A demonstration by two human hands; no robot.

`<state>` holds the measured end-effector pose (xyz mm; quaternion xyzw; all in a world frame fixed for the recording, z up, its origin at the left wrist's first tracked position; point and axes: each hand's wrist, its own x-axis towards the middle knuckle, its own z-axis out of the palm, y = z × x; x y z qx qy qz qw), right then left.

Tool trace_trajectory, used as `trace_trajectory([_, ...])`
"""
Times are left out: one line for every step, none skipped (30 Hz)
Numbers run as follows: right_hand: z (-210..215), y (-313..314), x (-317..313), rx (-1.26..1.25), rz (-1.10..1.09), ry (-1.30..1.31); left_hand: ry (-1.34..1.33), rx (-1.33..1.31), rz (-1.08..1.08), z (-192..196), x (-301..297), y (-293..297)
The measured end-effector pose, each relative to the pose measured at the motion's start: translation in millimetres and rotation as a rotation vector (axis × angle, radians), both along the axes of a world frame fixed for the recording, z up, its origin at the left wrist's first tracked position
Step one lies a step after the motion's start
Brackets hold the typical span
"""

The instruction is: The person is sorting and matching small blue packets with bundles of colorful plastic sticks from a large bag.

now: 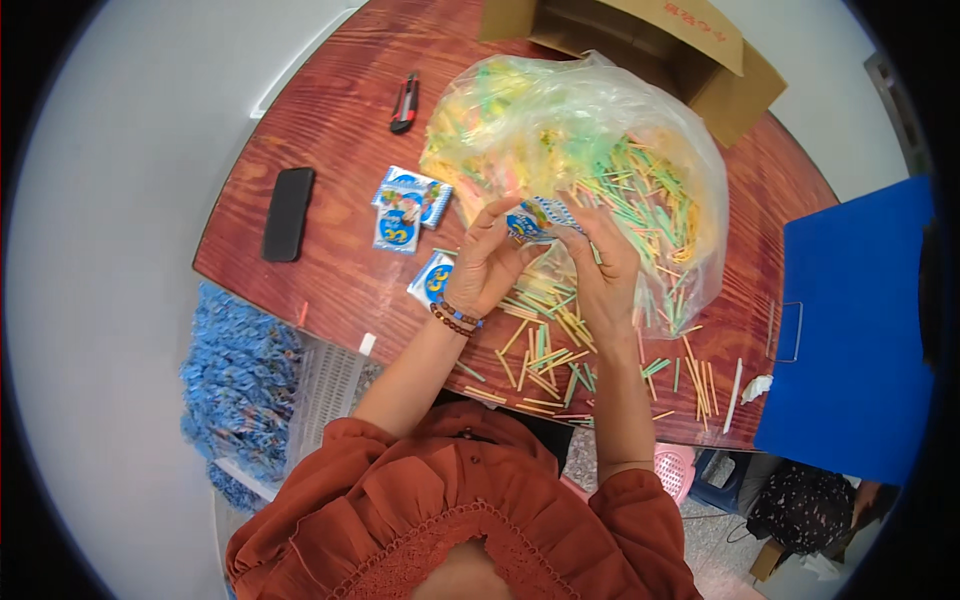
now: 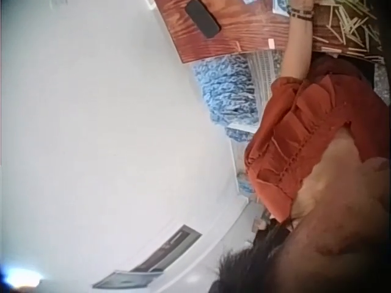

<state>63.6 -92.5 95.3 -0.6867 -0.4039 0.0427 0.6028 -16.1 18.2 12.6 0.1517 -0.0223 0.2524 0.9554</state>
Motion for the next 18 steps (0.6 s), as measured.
trace_trajectory([4,5,-1,-0.003,0.072,-0.104,0.031,0.108,0.051,-1,-10,8])
trace_trajectory([9,11,-3,-0.009,0.141,-0.210,0.060,0.213,0.097,-3,-23,18])
trace_trajectory([11,19,-8,-0.066,0.151,-0.132,0.232,0.410,0.140,6,-39,28])
trace_trajectory([5,28,-11,-0.061,0.149,-0.116,0.335,0.542,0.214,-3,-53,39])
trace_trajectory([-1,39,-14,-0.084,0.274,-0.112,0.437,0.675,0.297,-10,-68,50])
trace_trajectory([-7,46,-17,-0.110,0.391,-0.105,0.469,0.630,0.339,-3,-80,54])
trace_trajectory([-8,52,-25,-0.145,0.405,-0.011,0.531,0.620,0.393,-4,-89,60])
trace_trajectory([-13,53,-29,-0.140,0.408,0.001,0.594,0.611,0.455,-3,-100,69])
trace_trajectory([-22,52,-28,-0.249,0.329,-0.020,0.630,0.588,0.493,-7,-105,77])
trace_trajectory([-33,50,-27,-0.359,0.247,-0.042,0.634,0.591,0.487,-15,-112,90])
trace_trajectory([-56,45,-23,-0.479,0.208,-0.142,0.754,0.673,0.507,-27,-117,103])
trace_trajectory([-65,41,-26,-0.482,0.209,-0.136,0.879,0.752,0.525,-31,-120,110])
trace_trajectory([-72,38,-28,-0.584,0.207,-0.248,0.918,0.792,0.536,-35,-121,115])
trace_trajectory([-75,37,-31,-0.682,0.207,-0.362,0.924,0.791,0.533,-38,-119,119])
trace_trajectory([-71,40,-35,-0.724,0.240,-0.339,1.012,0.886,0.575,-41,-116,122])
trace_trajectory([-76,40,-37,-0.725,0.244,-0.334,1.099,0.981,0.618,-44,-115,123])
trace_trajectory([-83,40,-38,-0.732,0.242,-0.280,1.161,1.058,0.654,-41,-109,119])
trace_trajectory([-88,40,-38,-0.738,0.241,-0.226,1.160,1.058,0.651,-44,-106,117])
